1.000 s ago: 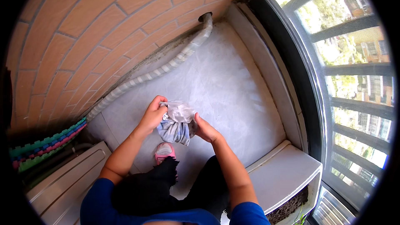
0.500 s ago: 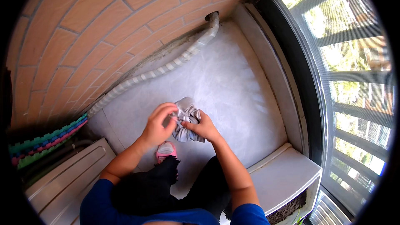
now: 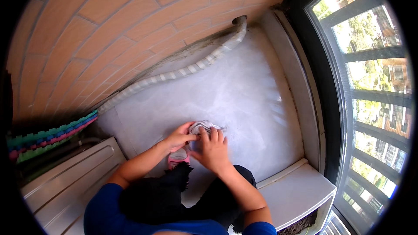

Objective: The person cleans a balcony floor and window sill using a cloth. They start by picking up a cloth from the floor, then kneel to wipe the window sill and a nearby pipe, repeatedly folding the cloth to use a clean side.

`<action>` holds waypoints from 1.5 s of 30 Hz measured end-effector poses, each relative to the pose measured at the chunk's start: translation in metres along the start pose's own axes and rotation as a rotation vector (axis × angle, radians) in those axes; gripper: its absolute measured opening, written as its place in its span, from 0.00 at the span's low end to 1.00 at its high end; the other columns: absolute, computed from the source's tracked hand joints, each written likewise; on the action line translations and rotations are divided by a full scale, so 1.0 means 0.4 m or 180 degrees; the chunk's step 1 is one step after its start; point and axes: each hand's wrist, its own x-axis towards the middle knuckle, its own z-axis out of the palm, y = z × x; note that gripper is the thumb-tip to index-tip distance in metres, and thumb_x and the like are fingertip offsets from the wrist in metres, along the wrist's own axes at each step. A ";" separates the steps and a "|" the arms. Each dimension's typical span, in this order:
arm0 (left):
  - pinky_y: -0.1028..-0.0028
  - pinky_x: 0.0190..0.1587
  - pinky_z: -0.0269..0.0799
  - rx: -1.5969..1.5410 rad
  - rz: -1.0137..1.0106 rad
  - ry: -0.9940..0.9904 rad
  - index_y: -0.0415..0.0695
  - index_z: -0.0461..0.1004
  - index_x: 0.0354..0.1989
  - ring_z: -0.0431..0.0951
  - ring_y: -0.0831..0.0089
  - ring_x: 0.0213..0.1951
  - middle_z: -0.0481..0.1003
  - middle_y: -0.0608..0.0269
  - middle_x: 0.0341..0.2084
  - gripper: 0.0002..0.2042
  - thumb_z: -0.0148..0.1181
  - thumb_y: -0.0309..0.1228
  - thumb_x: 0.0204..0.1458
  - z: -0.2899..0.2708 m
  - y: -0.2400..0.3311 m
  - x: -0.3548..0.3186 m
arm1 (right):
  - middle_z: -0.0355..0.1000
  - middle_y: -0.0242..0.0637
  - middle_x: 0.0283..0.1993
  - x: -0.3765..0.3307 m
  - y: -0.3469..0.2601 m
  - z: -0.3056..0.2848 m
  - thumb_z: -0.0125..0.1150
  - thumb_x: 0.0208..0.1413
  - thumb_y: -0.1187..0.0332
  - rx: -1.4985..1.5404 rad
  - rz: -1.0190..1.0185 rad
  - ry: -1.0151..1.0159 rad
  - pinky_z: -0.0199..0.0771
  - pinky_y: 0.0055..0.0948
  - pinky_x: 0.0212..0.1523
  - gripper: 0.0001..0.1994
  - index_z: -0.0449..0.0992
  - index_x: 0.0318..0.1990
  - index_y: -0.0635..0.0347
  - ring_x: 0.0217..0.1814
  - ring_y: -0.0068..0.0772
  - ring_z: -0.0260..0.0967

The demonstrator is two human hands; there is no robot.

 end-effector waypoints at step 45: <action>0.73 0.40 0.67 -0.1843 0.2200 0.3250 0.46 0.66 0.29 0.70 0.74 0.33 0.69 0.68 0.28 0.09 0.47 0.16 0.43 -0.443 0.137 -0.127 | 0.61 0.48 0.53 0.258 0.521 0.026 0.61 0.35 0.71 -0.1253 0.1547 0.1644 0.62 0.47 0.50 0.31 0.66 0.55 0.41 0.49 0.58 0.59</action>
